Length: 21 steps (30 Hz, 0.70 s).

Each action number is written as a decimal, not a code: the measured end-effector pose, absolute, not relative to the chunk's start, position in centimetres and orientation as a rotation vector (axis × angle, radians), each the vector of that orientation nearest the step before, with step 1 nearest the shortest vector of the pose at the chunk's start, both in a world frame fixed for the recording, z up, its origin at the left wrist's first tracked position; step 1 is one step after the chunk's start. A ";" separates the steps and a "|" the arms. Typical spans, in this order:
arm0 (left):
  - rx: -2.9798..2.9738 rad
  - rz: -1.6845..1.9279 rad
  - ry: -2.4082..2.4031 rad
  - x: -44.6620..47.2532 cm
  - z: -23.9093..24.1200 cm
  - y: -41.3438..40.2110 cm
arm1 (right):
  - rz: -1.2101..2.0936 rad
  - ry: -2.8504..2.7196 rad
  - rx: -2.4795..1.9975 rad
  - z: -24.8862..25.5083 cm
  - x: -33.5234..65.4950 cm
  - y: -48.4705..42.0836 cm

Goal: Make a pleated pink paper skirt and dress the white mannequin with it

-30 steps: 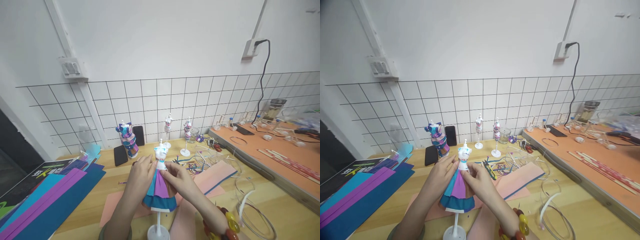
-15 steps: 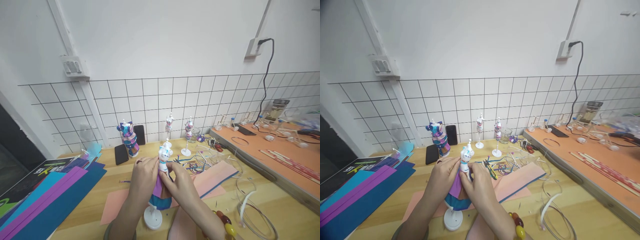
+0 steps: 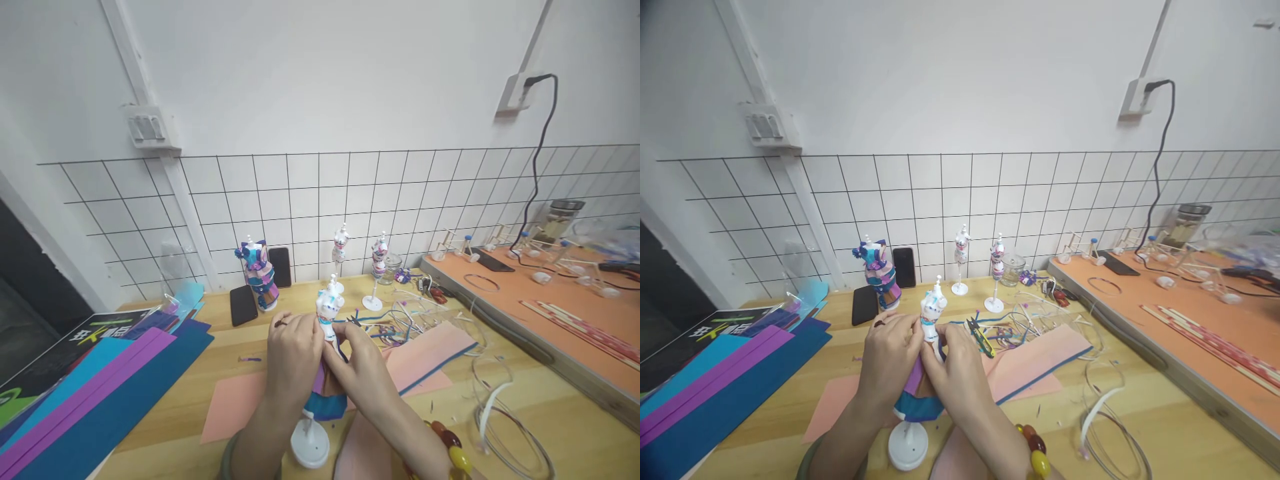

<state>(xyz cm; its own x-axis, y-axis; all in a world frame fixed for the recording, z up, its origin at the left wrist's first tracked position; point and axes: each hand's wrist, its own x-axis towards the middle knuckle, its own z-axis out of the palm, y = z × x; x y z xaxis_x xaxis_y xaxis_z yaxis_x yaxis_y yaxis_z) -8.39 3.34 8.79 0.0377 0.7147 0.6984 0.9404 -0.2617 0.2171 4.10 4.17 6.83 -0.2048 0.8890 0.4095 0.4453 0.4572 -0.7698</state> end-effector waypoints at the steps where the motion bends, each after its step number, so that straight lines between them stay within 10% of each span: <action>1: -2.025 -1.096 -1.699 -8.5 8.8 3.4 | 0.676 -1.809 -1.115 6.9 4.2 4.2; 21: -2.312 -1.268 -1.944 -10.1 10.1 3.3 | 0.938 -1.758 -1.050 6.8 4.6 5.1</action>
<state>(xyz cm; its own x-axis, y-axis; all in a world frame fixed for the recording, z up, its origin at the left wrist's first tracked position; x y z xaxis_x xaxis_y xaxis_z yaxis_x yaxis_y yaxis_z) -10.08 3.33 10.14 0.0005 0.8856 0.4644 0.7819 -0.2898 0.5519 4.60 5.14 6.82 -0.2757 0.9166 0.2895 0.2694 0.3628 -0.8921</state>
